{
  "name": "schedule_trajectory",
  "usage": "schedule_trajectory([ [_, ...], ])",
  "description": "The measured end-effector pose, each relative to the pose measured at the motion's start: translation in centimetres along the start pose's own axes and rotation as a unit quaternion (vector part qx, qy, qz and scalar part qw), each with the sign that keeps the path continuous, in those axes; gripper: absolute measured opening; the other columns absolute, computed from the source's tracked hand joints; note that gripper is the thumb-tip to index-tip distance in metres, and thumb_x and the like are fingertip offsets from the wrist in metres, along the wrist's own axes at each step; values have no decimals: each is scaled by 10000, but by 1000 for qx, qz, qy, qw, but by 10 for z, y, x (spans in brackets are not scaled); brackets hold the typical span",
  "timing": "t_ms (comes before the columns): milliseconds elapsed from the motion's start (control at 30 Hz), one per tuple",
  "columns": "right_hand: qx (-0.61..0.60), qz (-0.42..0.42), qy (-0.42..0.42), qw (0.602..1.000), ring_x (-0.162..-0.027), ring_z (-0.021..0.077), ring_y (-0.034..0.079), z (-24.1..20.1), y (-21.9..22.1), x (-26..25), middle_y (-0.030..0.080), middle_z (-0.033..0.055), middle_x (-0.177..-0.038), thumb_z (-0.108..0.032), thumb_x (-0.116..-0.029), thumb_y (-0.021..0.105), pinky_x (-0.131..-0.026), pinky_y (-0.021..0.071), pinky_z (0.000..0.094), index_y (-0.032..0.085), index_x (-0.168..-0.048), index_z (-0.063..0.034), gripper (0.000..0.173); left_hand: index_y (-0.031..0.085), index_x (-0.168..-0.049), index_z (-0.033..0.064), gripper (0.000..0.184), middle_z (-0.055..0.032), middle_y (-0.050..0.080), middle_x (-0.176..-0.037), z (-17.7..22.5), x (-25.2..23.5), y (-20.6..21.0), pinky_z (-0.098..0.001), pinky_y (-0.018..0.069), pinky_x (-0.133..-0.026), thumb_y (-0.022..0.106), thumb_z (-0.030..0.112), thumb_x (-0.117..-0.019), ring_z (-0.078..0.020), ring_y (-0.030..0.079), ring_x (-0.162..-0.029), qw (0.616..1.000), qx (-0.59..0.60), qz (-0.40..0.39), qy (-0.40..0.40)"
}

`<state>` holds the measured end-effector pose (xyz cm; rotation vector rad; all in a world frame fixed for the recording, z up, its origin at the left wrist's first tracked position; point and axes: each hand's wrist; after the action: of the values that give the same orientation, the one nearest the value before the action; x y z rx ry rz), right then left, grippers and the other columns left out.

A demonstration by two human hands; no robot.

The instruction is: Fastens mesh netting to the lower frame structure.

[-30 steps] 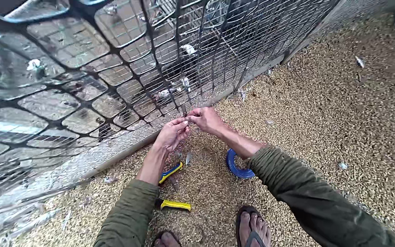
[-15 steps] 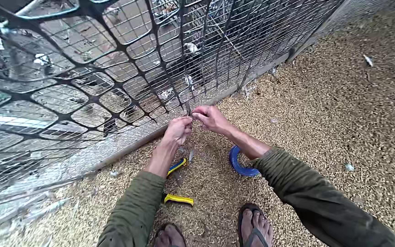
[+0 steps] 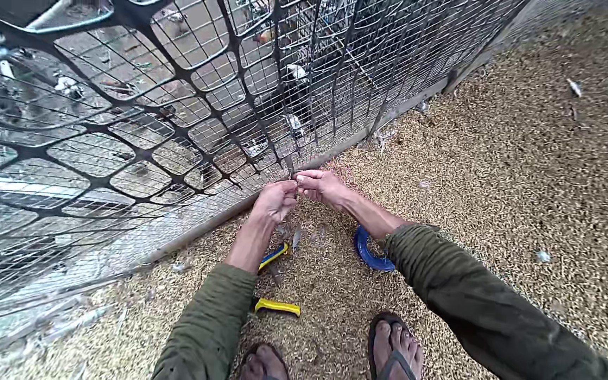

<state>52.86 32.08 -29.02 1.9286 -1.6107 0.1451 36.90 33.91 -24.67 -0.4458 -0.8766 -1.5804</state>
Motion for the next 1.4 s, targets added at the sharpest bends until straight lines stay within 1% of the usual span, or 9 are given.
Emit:
schedule_trajectory([
  [333, -27, 85, -46, 995, -767, 110, 612, -7, 26, 9, 645, 93, -966, -95, -1085, 487, -699, 530, 271, 563, -1167, 39, 174, 566, -1036, 49, 87, 22, 582, -697, -1, 8, 3, -150, 360, -399, 483, 71, -1046, -5, 443, -453, 987, -126, 35, 89],
  [500, -189, 115, -55, 974, -714, 105, 621, -15, 22, 15, 674, 87, -1008, -91, -1114, 384, -632, 516, 261, 464, -1159, -47, 102, 620, -904, 100, 316, 94, 406, -537, -2, 20, -10, -167, 273, -364, 411, 222, -1107, -5, 300, -387, 968, -232, -21, 94],
  [667, -206, 100, -68, 971, -703, 121, 637, -34, 19, 17, 682, 80, -949, -117, -1117, 370, -620, 515, 261, 464, -1146, -80, 104, 471, -703, 202, 421, 107, 340, -476, -13, 16, -26, -167, 272, -377, 341, 216, -1104, -9, 278, -378, 990, -92, -27, 105],
  [867, 101, 25, -128, 986, -600, 101, 536, -39, 1, -7, 563, 22, -803, -187, -1115, 365, -538, 486, 277, 464, -1261, -55, 221, 485, -744, 173, 325, 96, 348, -464, -15, 16, -23, -168, 295, -356, 497, 152, -1068, -11, 307, -359, 978, 55, 96, 175],
  [1000, 475, 8, -161, 865, -1028, 360, 681, -59, -2, -3, 660, 256, -1122, -153, -1116, 361, -920, 543, 517, 493, -1373, 63, 360, 491, -788, 152, 250, 76, 402, -499, -17, 11, -26, -155, 287, -362, 568, 70, -1011, -7, 317, -371, 972, 83, 120, 186],
  [1067, 590, -4, -184, 786, -1114, 401, 664, -58, 4, -2, 656, 262, -1154, -156, -1099, 408, -978, 520, 549, 527, -1301, 56, 316, 464, -779, 158, 269, 74, 392, -500, -16, 13, -22, -155, 286, -361, 565, 63, -1009, -11, 311, -369, 970, 92, 125, 185],
  [1133, 638, 6, -197, 744, -1201, 391, 619, -47, 7, -2, 636, 241, -1238, -211, -1079, 469, -1041, 493, 530, 573, -1310, 36, 354, 449, -749, 163, 299, 70, 380, -487, -15, 14, -18, -158, 278, -358, 566, 42, -997, -15, 304, -363, 967, 101, 137, 191],
  [1200, 672, 23, -212, 710, -1137, 396, 619, -36, 6, -3, 633, 218, -1161, -274, -1067, 521, -948, 539, 523, 654, -1178, -2, 323, 442, -749, 162, 301, 64, 382, -500, -12, 16, -15, -156, 268, -356, 560, 15, -984, -15, 298, -368, 964, 114, 142, 194],
  [1400, 653, 3, -214, 727, -1092, 343, 655, -41, 15, -1, 700, 188, -1068, -214, -1010, 583, -988, 515, 494, 737, -1062, -16, 256, 474, -828, 146, 223, 79, 403, -519, -12, 18, -17, -148, 292, -341, 497, 16, -1008, -4, 313, -366, 964, 101, 128, 210],
])
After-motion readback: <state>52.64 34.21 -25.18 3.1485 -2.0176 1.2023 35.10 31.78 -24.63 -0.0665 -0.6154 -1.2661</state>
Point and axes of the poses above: each hand's wrist, its own x-axis away from the middle knuckle, its own y-axis out of the palm, z = x × y
